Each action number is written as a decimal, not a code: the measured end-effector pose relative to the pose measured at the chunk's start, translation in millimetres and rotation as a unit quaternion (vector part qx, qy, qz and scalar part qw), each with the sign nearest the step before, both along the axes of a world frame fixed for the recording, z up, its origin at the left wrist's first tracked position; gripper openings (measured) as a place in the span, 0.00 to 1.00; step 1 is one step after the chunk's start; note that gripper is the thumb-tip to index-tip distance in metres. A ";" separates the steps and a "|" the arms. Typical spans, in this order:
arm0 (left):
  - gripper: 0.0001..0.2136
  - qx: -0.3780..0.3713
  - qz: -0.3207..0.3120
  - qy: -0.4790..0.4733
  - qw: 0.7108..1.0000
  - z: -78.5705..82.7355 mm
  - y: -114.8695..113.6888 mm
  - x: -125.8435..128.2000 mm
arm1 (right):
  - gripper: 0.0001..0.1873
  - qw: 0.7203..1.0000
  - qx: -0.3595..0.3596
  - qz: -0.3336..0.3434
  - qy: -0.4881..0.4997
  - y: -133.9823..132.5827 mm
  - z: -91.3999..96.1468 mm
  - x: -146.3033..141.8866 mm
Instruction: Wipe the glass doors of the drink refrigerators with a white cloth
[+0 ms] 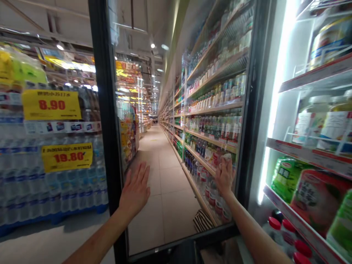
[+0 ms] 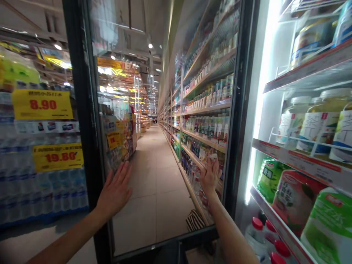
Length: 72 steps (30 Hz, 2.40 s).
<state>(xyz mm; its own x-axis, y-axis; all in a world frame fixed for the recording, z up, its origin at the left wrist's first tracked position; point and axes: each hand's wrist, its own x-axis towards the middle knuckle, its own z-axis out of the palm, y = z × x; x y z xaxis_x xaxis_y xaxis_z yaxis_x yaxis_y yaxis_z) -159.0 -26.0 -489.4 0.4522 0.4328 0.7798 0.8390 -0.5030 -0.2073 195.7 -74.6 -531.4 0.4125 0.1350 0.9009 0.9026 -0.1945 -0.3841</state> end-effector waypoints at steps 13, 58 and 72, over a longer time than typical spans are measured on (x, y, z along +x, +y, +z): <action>0.29 -0.025 -0.016 0.061 0.998 -24.5 -7.2 4.1 | 0.29 0.931 -0.134 0.200 -0.275 19.6 -31.4 -159.3; 0.27 0.136 0.062 -0.050 0.988 62.6 -3.1 -87.9 | 0.24 0.816 -0.133 0.268 -0.495 62.3 196.7 -247.6; 0.28 0.155 0.026 -0.036 0.987 110.3 -2.6 -65.0 | 0.24 0.763 -0.160 0.266 -0.567 55.1 168.6 -220.1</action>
